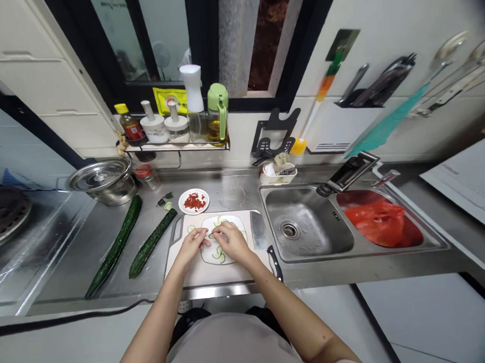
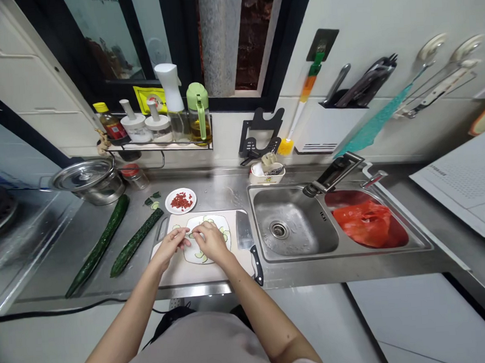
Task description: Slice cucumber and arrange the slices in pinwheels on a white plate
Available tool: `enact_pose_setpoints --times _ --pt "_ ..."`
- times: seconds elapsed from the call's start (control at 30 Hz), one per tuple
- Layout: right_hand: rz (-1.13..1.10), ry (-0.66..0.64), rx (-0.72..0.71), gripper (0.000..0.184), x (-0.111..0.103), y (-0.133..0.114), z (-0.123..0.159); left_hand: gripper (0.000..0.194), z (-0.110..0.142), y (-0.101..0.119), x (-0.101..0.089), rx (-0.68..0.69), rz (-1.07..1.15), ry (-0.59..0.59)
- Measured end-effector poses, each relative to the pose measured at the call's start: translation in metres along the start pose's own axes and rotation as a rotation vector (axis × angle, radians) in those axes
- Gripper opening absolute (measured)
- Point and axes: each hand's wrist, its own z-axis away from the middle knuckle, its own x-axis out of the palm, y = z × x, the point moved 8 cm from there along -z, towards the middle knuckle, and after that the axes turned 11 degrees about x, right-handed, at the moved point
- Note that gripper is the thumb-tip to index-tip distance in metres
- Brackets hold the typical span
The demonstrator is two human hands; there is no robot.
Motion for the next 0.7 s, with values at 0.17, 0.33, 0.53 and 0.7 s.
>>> enact_pose_setpoints --times 0.17,0.33,0.53,0.7 --pt "0.04 -0.016 -0.034 0.017 0.002 0.0 0.0 0.064 0.001 -0.001 0.002 -0.089 0.07 0.004" --pt "0.097 -0.054 -0.071 0.019 0.005 0.001 -0.001 0.064 -0.001 -0.011 0.002 -0.11 0.117 -0.007" --pt "0.134 -0.064 -0.026 0.015 0.009 0.007 -0.004 0.064 -0.007 -0.016 0.003 -0.02 0.175 0.013" --pt "0.103 -0.092 0.027 0.011 0.02 0.011 -0.007 0.059 -0.013 -0.015 -0.002 0.089 0.188 0.047"
